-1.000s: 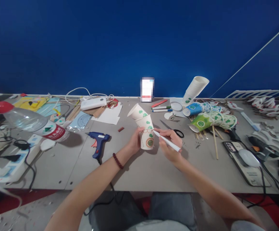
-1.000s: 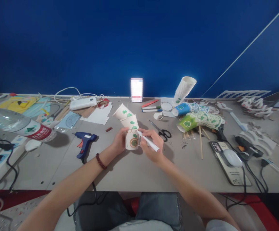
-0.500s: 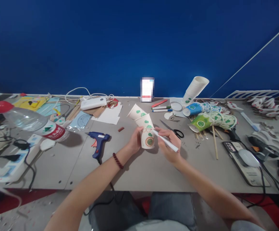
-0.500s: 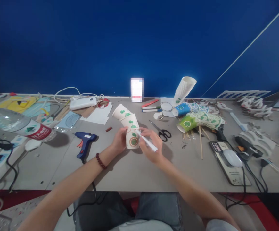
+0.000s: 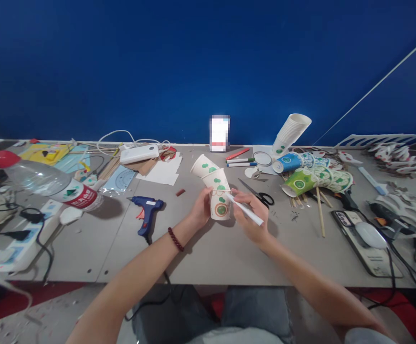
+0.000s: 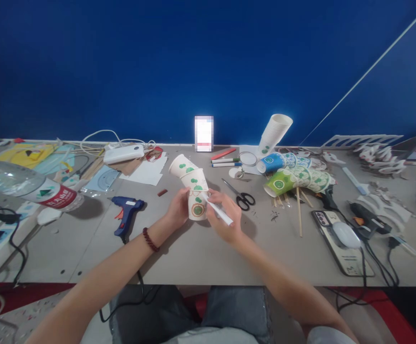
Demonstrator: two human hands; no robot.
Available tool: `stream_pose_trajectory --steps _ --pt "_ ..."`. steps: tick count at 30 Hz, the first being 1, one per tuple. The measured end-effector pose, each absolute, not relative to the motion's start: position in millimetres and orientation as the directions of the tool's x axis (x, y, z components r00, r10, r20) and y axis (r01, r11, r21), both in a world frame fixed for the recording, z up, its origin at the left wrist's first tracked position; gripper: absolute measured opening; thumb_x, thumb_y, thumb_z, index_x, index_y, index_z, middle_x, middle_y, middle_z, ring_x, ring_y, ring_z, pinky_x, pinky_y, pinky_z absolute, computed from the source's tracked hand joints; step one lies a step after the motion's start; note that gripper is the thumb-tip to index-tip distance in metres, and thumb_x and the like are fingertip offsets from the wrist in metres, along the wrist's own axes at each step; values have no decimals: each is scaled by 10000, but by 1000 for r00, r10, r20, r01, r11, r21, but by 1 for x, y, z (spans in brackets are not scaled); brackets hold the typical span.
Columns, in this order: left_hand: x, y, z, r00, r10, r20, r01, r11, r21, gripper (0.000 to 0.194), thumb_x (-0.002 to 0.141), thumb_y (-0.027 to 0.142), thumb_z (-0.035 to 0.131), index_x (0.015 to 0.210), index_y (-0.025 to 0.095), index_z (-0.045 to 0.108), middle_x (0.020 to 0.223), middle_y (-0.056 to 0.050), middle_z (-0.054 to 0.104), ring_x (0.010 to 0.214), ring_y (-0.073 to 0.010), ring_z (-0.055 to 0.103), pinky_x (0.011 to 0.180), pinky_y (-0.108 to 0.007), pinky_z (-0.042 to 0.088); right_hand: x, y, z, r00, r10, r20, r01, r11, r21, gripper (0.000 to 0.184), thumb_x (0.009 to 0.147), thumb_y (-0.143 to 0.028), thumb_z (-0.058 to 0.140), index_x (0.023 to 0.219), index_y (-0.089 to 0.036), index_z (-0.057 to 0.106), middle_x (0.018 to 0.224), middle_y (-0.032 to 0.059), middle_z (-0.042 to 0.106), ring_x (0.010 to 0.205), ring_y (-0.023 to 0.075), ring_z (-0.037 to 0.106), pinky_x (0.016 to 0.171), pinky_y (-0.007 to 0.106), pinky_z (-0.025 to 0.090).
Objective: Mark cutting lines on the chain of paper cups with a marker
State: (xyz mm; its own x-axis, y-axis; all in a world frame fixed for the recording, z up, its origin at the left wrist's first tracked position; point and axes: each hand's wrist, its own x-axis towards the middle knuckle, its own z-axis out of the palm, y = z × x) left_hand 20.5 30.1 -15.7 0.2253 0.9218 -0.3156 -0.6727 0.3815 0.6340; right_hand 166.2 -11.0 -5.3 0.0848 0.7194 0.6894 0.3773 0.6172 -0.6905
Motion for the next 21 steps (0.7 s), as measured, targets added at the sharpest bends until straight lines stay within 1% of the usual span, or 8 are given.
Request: stream_pose_trajectory --steps 4,8,13,18,21 --pt "22 28 -14 245 928 -280 -652 372 661 341 663 341 756 930 146 672 845 -56 718 839 -228 652 846 -355 456 166 -11 -5 64 698 713 401 637 -659 114 822 -141 620 878 -240 614 823 28 723 974 281 756 779 386 625" --pt "23 24 -7 268 939 -217 -620 340 707 378 674 376 777 950 142 670 891 -69 717 840 -213 646 825 -345 467 165 -12 -5 28 682 731 415 657 -629 131 823 -134 630 897 -242 623 830 29 725 982 281 753 781 388 627" --pt "23 23 -4 269 938 -218 -611 341 714 390 695 373 783 992 155 656 949 -67 714 863 -208 647 819 -344 470 165 -12 -5 34 676 736 398 666 -631 134 822 -139 643 909 -241 632 843 37 729 993 284 749 801 402 628" --pt "22 24 -5 260 938 -231 -613 345 711 391 703 370 781 1002 164 636 943 -54 699 858 -202 641 826 -348 462 166 -12 -6 35 690 723 403 652 -642 118 824 -149 644 903 -238 637 844 40 733 999 281 748 807 399 628" --pt "22 23 -4 259 939 -225 -610 340 716 389 711 368 775 1008 162 630 957 -64 696 861 -202 639 826 -343 464 166 -12 -6 44 694 718 397 648 -650 106 817 -156 650 889 -233 641 846 41 735 985 282 753 808 398 629"
